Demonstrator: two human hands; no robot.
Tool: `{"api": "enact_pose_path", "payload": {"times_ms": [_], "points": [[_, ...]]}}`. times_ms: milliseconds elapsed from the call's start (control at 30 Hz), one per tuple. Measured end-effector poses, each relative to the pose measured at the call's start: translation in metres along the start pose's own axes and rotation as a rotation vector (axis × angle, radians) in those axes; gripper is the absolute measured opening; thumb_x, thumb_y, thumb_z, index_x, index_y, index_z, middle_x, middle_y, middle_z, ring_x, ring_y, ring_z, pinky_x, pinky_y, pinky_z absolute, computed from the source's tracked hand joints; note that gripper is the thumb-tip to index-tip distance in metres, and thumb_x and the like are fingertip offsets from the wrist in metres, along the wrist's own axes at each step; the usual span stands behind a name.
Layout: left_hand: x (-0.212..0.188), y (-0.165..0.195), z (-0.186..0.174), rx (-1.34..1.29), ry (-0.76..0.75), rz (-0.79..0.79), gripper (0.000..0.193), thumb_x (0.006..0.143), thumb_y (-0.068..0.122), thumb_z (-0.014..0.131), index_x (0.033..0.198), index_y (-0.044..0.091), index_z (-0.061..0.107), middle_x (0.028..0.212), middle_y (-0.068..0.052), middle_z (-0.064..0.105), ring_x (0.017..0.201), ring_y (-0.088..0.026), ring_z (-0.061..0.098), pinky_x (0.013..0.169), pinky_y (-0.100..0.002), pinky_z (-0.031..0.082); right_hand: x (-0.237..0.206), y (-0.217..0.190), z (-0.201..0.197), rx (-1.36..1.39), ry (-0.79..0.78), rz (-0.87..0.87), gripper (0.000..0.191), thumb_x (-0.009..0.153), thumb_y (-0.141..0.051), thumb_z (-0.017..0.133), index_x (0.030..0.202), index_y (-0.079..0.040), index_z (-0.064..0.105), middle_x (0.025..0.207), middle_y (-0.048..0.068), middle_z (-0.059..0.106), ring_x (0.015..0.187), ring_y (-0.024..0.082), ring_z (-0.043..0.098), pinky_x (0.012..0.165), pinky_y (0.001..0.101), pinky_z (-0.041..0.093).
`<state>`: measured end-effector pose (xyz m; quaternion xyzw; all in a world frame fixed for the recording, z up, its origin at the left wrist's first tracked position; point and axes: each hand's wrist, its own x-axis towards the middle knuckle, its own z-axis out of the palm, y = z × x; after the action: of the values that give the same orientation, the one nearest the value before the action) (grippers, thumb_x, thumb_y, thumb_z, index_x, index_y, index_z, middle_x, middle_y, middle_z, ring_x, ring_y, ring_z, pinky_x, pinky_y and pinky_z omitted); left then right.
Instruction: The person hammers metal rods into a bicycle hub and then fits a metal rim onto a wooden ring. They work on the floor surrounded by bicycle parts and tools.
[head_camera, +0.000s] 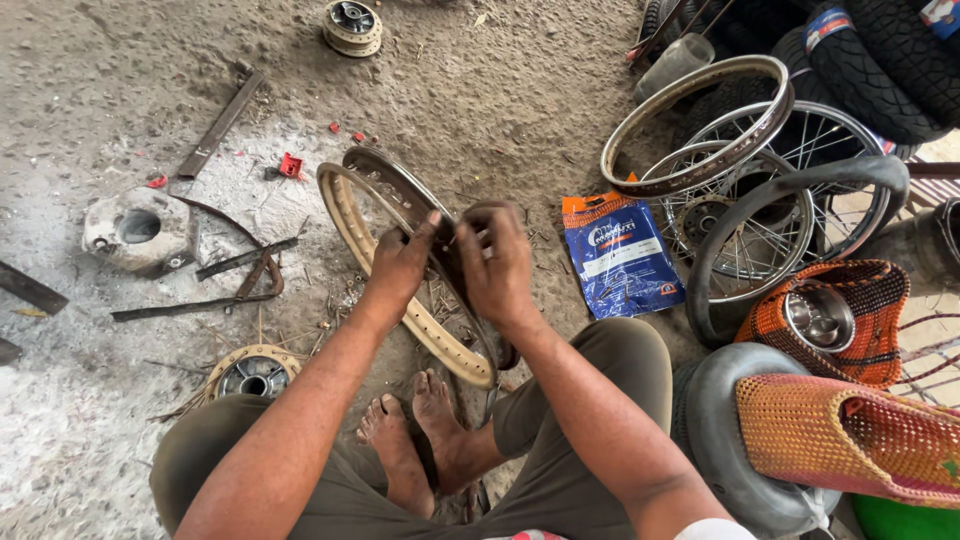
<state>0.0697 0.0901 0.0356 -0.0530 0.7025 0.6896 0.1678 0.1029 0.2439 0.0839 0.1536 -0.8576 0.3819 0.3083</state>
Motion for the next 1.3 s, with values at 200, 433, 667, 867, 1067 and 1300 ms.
{"api": "enact_pose_path", "payload": {"times_ms": [200, 433, 667, 867, 1067, 1300], "points": [[0.003, -0.006, 0.0, 0.058, -0.146, -0.022, 0.097, 0.098, 0.074, 0.057, 0.148, -0.006, 0.035, 0.143, -0.032, 0.047, 0.126, -0.035, 0.047, 0.105, -0.055, 0.042, -0.003, -0.002, -0.012, 0.031, -0.09, 0.223, 0.034, 0.096, -0.012, 0.069, 0.125, 0.002, 0.057, 0.112, 0.016, 0.063, 0.09, 0.024, 0.069, 0.068, 0.0338, 0.061], [0.012, -0.004, -0.002, -0.136, -0.197, -0.066, 0.091, 0.083, 0.075, 0.057, 0.121, -0.008, 0.062, 0.098, -0.023, 0.074, 0.081, -0.029, 0.078, 0.08, -0.043, 0.067, -0.005, -0.006, -0.015, -0.041, -0.136, -0.065, 0.028, 0.096, -0.014, 0.075, 0.119, -0.005, 0.064, 0.124, 0.016, 0.061, 0.11, 0.033, 0.067, 0.091, 0.0429, 0.057], [0.021, -0.01, -0.015, -0.264, -0.089, 0.009, 0.08, 0.09, 0.068, 0.06, 0.116, -0.008, 0.066, 0.096, -0.017, 0.073, 0.081, -0.024, 0.073, 0.076, -0.038, 0.061, -0.006, -0.003, -0.02, 0.037, -0.32, -0.123, 0.033, 0.088, -0.013, 0.077, 0.12, -0.008, 0.07, 0.131, 0.02, 0.06, 0.119, 0.038, 0.063, 0.099, 0.0455, 0.054], [0.029, -0.01, -0.015, -0.277, -0.009, 0.024, 0.068, 0.091, 0.062, 0.063, 0.114, -0.002, 0.069, 0.1, -0.011, 0.074, 0.091, -0.021, 0.07, 0.083, -0.036, 0.058, -0.006, -0.005, -0.016, 0.068, -0.274, -0.168, 0.034, 0.088, -0.012, 0.076, 0.121, -0.007, 0.069, 0.128, 0.02, 0.062, 0.116, 0.039, 0.064, 0.098, 0.0444, 0.054], [0.023, -0.031, -0.021, -0.073, 0.05, 0.011, 0.108, 0.093, 0.076, 0.059, 0.139, -0.02, 0.04, 0.131, -0.037, 0.049, 0.12, -0.036, 0.05, 0.102, -0.048, 0.046, -0.027, 0.001, -0.01, 0.032, -0.256, -0.158, 0.033, 0.088, -0.01, 0.075, 0.12, -0.006, 0.071, 0.128, 0.021, 0.061, 0.117, 0.039, 0.064, 0.098, 0.0453, 0.055], [0.021, -0.015, -0.02, -0.095, -0.059, -0.103, 0.12, 0.082, 0.082, 0.056, 0.149, -0.013, 0.029, 0.15, -0.036, 0.039, 0.139, -0.041, 0.043, 0.116, -0.05, 0.037, -0.021, -0.005, -0.013, -0.006, -0.221, -0.204, 0.031, 0.087, -0.01, 0.076, 0.118, -0.006, 0.07, 0.13, 0.02, 0.059, 0.12, 0.038, 0.061, 0.101, 0.0471, 0.053]]}}
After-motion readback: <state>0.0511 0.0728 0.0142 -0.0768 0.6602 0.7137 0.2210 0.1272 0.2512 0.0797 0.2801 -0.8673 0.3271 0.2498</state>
